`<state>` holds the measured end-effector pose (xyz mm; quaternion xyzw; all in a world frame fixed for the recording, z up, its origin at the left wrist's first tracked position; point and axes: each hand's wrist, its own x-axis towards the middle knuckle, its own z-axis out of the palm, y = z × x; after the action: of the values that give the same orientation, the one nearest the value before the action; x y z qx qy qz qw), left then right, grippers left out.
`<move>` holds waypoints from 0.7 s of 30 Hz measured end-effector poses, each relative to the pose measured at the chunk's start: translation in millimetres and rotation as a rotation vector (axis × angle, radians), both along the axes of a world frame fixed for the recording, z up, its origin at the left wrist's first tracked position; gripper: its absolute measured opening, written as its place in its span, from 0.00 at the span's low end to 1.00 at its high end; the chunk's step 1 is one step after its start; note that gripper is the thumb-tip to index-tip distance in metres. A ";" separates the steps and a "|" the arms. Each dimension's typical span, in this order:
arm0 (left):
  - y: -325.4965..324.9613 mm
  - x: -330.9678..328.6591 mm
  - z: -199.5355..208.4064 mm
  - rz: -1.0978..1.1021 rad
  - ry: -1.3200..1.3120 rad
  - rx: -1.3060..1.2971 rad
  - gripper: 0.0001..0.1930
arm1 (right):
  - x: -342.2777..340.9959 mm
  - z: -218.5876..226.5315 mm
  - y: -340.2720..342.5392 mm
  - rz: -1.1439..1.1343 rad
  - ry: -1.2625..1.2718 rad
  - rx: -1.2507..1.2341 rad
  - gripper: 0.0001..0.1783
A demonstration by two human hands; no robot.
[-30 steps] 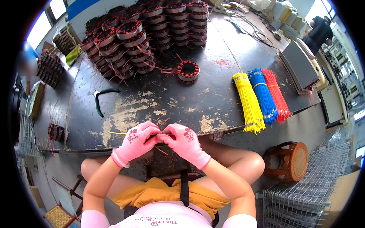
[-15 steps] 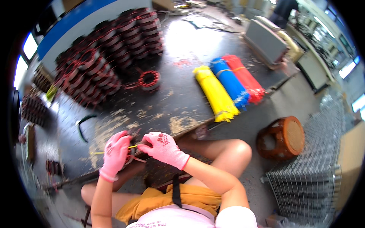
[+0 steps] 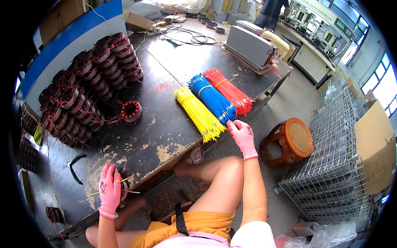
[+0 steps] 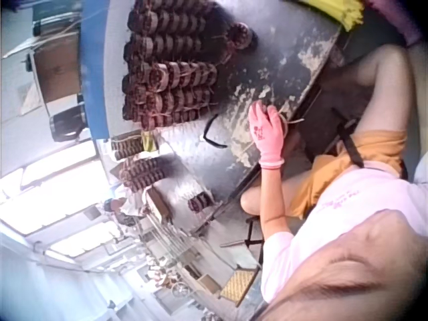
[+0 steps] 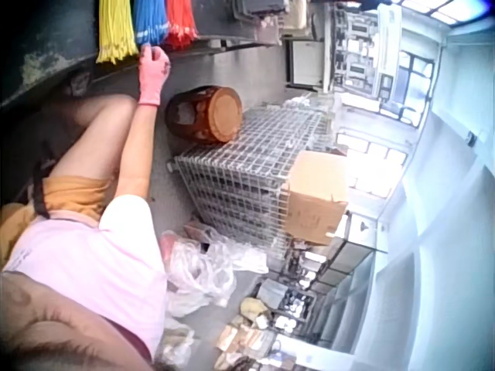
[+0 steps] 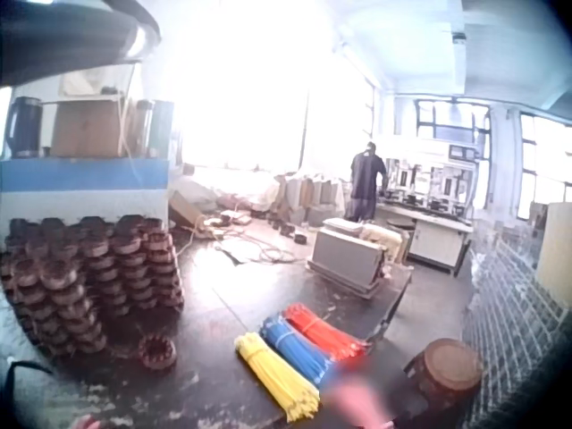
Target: The person sits at a workbench and assembles small cylindrical electrical components by inserting colored wires into them. They use pliers to trim the wires and secure them with colored zip ties, stacking the finished units on the table.
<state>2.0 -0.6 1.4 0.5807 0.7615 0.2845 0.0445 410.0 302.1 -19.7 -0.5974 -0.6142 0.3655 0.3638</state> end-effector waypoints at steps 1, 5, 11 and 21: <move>-3.3 -1.7 -0.3 0.009 -0.004 -0.009 0.19 | -3.8 5.4 -4.8 0.007 0.112 -0.015 0.19; -11.4 -8.8 -0.2 0.032 -0.045 0.015 0.21 | -7.3 60.8 -54.0 0.045 0.536 0.035 0.19; -0.5 35.7 57.9 -0.088 0.326 0.550 0.19 | -123.6 115.9 -162.8 0.877 0.351 0.316 0.08; -36.6 12.1 59.7 0.086 0.212 0.465 0.20 | -245.4 37.6 -154.6 1.023 -0.158 0.312 0.13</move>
<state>14.1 -37.2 61.0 0.5690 0.7000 0.3911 -0.1823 164.6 147.5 17.9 -0.1864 -0.8991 0.3544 0.1768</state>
